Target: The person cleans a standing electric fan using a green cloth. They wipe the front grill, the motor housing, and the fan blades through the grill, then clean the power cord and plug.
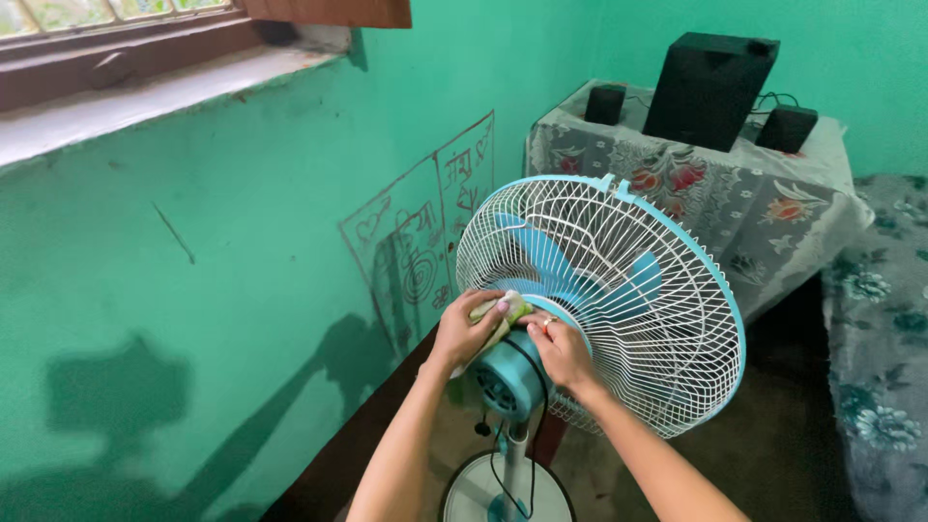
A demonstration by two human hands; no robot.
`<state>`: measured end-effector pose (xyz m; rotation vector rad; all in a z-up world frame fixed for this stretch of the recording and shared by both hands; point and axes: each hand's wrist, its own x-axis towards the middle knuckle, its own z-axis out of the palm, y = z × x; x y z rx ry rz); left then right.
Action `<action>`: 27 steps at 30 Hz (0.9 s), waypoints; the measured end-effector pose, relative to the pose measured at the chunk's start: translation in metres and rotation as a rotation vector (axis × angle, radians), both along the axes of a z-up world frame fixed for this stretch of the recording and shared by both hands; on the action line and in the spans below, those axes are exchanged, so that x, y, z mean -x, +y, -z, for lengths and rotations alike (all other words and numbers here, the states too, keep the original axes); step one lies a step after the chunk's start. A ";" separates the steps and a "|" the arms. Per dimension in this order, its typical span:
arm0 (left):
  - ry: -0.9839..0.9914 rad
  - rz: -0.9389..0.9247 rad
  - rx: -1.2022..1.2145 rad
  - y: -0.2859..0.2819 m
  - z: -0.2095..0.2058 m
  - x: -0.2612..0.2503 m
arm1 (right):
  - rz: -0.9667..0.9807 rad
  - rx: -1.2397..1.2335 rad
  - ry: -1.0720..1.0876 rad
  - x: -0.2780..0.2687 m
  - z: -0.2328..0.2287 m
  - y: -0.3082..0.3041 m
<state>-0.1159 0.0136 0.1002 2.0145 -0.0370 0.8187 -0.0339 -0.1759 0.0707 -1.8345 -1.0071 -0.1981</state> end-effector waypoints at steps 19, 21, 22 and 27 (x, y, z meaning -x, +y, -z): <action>0.363 -0.821 0.020 -0.091 0.015 0.000 | -0.205 -0.062 -0.175 -0.036 0.044 -0.008; 0.477 -0.887 0.112 -0.091 0.016 -0.011 | -0.189 -0.047 -0.148 -0.037 0.047 -0.012; 0.529 -0.914 0.156 -0.090 0.015 -0.015 | -0.189 -0.041 -0.156 -0.037 0.047 -0.012; 0.501 -1.053 0.354 -0.076 0.033 -0.015 | -0.229 -0.002 -0.158 -0.030 0.043 -0.024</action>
